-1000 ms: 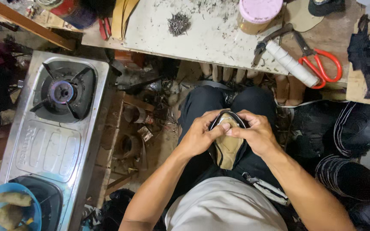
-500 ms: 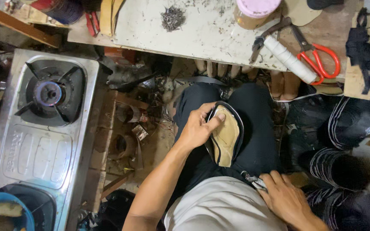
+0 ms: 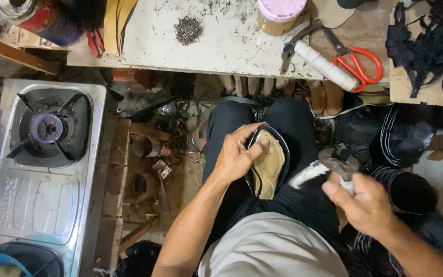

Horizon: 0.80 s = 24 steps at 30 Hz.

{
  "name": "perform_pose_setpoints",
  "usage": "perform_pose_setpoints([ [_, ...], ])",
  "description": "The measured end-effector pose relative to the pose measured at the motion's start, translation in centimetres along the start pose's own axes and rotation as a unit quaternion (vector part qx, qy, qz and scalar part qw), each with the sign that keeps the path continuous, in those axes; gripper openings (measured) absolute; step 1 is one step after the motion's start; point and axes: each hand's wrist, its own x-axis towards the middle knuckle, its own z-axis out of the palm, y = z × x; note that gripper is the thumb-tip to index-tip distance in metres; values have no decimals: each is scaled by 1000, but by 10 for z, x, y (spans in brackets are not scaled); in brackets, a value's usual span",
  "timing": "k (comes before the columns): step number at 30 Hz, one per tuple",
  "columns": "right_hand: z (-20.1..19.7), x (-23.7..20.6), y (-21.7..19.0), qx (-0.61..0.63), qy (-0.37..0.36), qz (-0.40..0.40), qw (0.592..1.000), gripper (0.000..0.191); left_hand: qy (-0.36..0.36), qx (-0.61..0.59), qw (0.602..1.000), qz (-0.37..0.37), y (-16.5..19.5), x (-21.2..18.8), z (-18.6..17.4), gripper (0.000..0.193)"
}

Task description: The person sits at a cluttered workbench and lasts a shoe: they pull the black fabric upper over a wooden shoe last on their lap, hammer the upper to shape it, trim excess material with pliers, apply adhesive with a brush, and press and smooth the upper around the last. A gas burner sits beside them, likely for heating adhesive or tools.

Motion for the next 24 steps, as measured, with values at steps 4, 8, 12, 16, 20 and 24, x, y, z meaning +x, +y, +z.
perform_pose_setpoints([
  [4,-21,7,-73,337,-32,-204,919,42,7,36,999,30,6,-5,3,42],
  [8,-38,10,-140,606,-156,-338,703,70,21,51,996,75,11,-13,7,39],
  [12,-39,18,-161,471,-202,-144,846,88,26,87,989,118,15,-20,11,35],
  [16,-31,28,-151,102,-257,153,949,38,33,111,984,135,18,-25,19,36],
  [20,-33,36,-141,65,-289,81,952,35,30,134,980,146,21,-31,30,37],
  [24,-46,45,-144,74,-303,133,941,37,28,151,974,165,26,-37,39,37],
])
